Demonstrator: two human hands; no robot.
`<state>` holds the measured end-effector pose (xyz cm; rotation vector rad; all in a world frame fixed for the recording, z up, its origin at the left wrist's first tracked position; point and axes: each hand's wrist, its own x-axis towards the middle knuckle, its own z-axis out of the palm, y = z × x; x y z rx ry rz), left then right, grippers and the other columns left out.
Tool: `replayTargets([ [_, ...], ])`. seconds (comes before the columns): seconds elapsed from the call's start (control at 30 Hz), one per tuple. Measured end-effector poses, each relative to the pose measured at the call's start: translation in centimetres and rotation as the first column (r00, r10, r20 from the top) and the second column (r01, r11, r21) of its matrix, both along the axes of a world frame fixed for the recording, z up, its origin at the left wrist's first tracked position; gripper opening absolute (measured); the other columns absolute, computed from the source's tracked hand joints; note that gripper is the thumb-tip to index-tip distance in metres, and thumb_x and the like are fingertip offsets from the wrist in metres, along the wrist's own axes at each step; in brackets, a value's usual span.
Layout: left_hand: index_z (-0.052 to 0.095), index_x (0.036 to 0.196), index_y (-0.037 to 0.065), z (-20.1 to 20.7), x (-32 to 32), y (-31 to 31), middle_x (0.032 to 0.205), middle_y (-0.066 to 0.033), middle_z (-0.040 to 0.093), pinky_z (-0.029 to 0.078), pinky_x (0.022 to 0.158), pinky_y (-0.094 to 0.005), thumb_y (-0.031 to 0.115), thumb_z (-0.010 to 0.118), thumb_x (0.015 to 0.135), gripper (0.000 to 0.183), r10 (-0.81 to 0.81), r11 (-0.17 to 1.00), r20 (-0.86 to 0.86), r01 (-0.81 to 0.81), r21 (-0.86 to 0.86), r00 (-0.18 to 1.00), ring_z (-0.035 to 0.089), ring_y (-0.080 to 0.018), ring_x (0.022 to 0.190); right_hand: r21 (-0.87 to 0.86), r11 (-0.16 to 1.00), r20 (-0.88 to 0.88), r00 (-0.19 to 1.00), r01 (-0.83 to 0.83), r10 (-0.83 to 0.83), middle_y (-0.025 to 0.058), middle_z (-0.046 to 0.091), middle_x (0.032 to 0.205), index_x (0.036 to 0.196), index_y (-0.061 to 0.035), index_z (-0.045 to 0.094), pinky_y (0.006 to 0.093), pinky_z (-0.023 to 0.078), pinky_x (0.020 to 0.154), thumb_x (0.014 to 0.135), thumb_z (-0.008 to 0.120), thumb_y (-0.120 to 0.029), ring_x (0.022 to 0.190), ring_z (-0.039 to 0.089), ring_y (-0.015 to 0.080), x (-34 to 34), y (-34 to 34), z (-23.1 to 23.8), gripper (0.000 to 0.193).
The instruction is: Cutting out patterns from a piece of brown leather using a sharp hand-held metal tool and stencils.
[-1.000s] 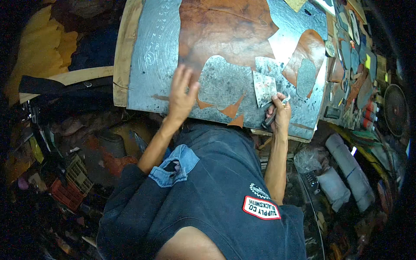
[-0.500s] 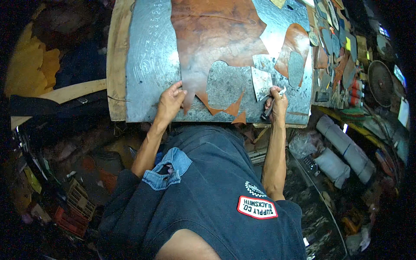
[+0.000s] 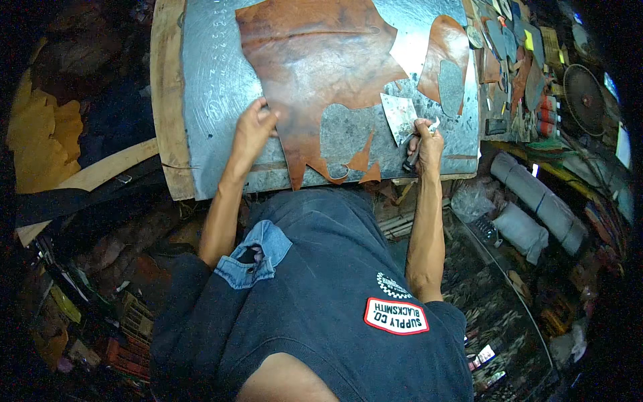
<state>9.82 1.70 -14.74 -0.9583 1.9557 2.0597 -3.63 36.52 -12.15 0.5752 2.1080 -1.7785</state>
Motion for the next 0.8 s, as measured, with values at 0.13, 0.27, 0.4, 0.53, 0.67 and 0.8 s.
replayTargets([
  [0.13, 0.047, 0.133, -0.007, -1.8, -2.2, -2.1, 0.094, -0.0105, 0.072, 0.05, 0.066, -0.0234, 0.007, 0.06, 0.092, 0.045, 0.017, 0.999, -0.134, -0.012, 0.034, 0.991, 0.063, -0.0103, 0.078, -0.016, 1.0, 0.011, 1.0, -0.006, 0.006, 0.0014, 0.056, 0.071, 0.093, -0.0064, 0.06, 0.0248, 0.039, 0.034, 0.09, 0.069, -0.022, 0.041, 0.049, 0.0098, -0.2, 0.4, -0.1, 0.019],
  [0.27, 0.049, 0.134, -0.003, -2.4, -2.4, -2.9, 0.105, -0.0111, 0.069, 0.052, 0.07, -0.0254, 0.009, 0.061, 0.093, 0.044, -0.029, 0.999, -0.106, 0.027, -0.025, 0.994, 0.064, -0.0121, 0.089, -0.011, 1.0, 0.02, 1.0, 0.025, -0.025, 0.0018, 0.056, 0.07, 0.093, -0.0068, 0.06, 0.0252, 0.039, 0.034, 0.089, 0.069, -0.022, 0.04, 0.048, 0.0104, 0.0, 0.4, 0.2, 0.019],
  [0.4, 0.05, 0.133, -0.004, -1.3, -1.7, -4.3, 0.112, -0.013, 0.067, 0.051, 0.081, -0.0263, 0.006, 0.06, 0.094, 0.042, -0.046, 0.999, -0.131, 0.047, 0.0, 0.99, 0.063, -0.0153, 0.096, 0.01, 1.0, 0.062, 0.998, 0.015, -0.015, 0.0012, 0.054, 0.06, 0.092, -0.0078, 0.058, 0.0251, 0.038, 0.034, 0.09, 0.069, -0.025, 0.038, 0.046, 0.0097, 0.0, -0.2, -0.2, 0.021],
  [0.53, 0.052, 0.131, -0.007, -0.1, -0.7, -6.5, 0.109, -0.0121, 0.068, 0.049, 0.084, -0.0255, 0.003, 0.057, 0.094, 0.038, 0.012, 0.989, -0.043, -0.018, -0.144, 0.999, 0.063, -0.0135, 0.097, 0.017, 1.0, 0.085, 0.996, -0.023, 0.022, 0.001, 0.052, 0.055, 0.092, -0.0075, 0.058, 0.0257, 0.04, 0.034, 0.09, 0.068, -0.024, 0.038, 0.047, 0.0105, -0.1, 0.0, 0.2, 0.019],
  [0.67, 0.053, 0.13, -0.006, 1.9, 1.1, -10.0, 0.11, -0.0108, 0.068, 0.048, 0.085, -0.0254, 0.002, 0.055, 0.096, 0.035, -0.068, 0.997, -0.007, 0.068, 0.026, 0.998, 0.062, -0.0126, 0.096, -0.007, 1.0, 0.088, 0.996, -0.008, 0.008, 0.0018, 0.052, 0.054, 0.089, -0.0072, 0.058, 0.0254, 0.038, 0.033, 0.089, 0.066, -0.02, 0.036, 0.046, 0.0114, -0.3, 0.1, 0.5, 0.015],
  [0.8, 0.053, 0.13, -0.004, 1.9, 3.3, -11.6, 0.106, -0.009, 0.068, 0.048, 0.084, -0.0245, 0.001, 0.052, 0.096, 0.034, -0.068, 0.997, 0.065, 0.066, 0.032, 0.996, 0.062, -0.011, 0.093, -0.006, 1.0, 0.099, 0.995, -0.013, 0.014, 0.0008, 0.05, 0.054, 0.089, -0.0079, 0.057, 0.0253, 0.039, 0.034, 0.089, 0.066, -0.019, 0.037, 0.046, 0.0112, -0.5, 0.4, 0.3, 0.015],
])
